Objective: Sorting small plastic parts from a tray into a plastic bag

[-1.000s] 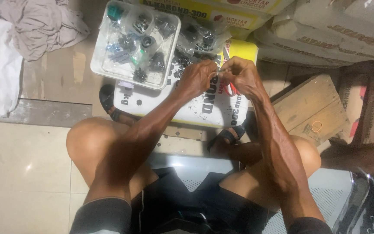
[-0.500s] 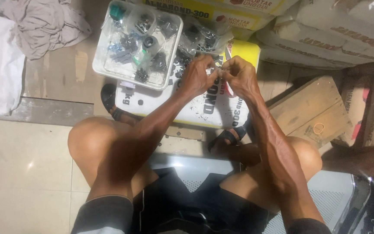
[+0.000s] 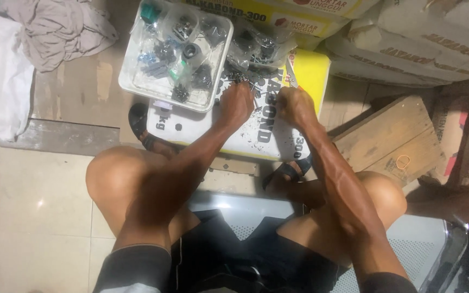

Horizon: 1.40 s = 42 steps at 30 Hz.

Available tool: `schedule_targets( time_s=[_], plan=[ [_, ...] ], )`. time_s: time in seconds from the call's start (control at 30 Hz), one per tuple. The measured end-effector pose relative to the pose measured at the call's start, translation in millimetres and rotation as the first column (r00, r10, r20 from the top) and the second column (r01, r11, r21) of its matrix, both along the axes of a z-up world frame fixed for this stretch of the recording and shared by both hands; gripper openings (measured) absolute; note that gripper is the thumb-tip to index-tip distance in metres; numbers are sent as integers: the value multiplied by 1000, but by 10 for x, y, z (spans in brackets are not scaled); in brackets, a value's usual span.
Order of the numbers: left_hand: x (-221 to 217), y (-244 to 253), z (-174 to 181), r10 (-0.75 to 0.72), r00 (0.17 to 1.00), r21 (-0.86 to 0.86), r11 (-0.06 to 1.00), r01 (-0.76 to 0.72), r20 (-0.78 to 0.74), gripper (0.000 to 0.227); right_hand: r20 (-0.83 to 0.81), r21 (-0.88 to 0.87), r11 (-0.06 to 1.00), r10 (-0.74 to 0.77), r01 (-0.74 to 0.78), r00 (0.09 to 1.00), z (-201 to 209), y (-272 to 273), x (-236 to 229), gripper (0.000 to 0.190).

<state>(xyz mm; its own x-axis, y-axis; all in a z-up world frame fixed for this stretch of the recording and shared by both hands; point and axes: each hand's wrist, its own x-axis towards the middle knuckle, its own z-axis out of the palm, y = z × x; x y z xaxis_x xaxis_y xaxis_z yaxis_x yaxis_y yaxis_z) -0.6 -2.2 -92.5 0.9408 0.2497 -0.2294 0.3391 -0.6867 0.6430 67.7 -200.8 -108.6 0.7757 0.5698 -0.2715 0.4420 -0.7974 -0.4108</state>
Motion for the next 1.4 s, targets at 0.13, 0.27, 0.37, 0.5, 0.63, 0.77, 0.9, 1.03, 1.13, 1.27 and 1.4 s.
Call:
schedule_targets(
  time_s=[0.13, 0.27, 0.37, 0.5, 0.63, 0.77, 0.9, 1.03, 1.13, 1.27, 1.4],
  plan=[
    [37, -34, -43, 14, 998, -19, 1000, -15, -55, 24, 265, 21, 993, 106, -116, 958, -185, 8, 0, 18],
    [-33, -8, 135, 51, 995, -14, 999, -53, -88, 23, 282, 70, 986, 126, -152, 951, -428, 109, -101, 15],
    [-96, -67, 208, 15, 991, -44, 999, -21, -136, 21, 277, 113, 970, 176, -214, 945, -698, 170, -242, 11],
    [-60, -29, 129, -39, 984, -105, 994, 21, -172, 19, 367, 35, 960, 245, -276, 897, -746, 252, -318, 10],
    [-214, 124, 603, -172, 982, -131, 978, 161, -75, 16, 130, -123, 971, 221, -205, 967, -175, 332, -158, 33],
    [-225, 105, 345, -225, 966, -195, 949, 247, 129, 21, -270, 52, 997, -41, 57, 962, 794, 357, -78, 26],
    [-222, 81, 511, -260, 941, -198, 932, 304, 218, 19, -351, 370, 919, 1, 138, 936, 1144, 267, 39, 24],
    [-44, 74, 203, -232, 930, -274, 910, 311, 285, 13, -405, 485, 858, 46, 172, 913, 1059, 220, 83, 27],
    [-36, 75, 158, -240, 913, -254, 909, 331, 330, 13, -388, 546, 812, 30, 204, 921, 1027, 223, 91, 24],
    [-54, 76, 176, -285, 889, -127, 929, 349, 359, 14, -383, 516, 835, 26, 190, 924, 1038, 226, 107, 14],
    [-142, 59, 158, -334, 854, -52, 921, 385, 400, 14, -448, 498, 840, 37, 215, 893, 1013, 284, 47, 15]
  ],
)
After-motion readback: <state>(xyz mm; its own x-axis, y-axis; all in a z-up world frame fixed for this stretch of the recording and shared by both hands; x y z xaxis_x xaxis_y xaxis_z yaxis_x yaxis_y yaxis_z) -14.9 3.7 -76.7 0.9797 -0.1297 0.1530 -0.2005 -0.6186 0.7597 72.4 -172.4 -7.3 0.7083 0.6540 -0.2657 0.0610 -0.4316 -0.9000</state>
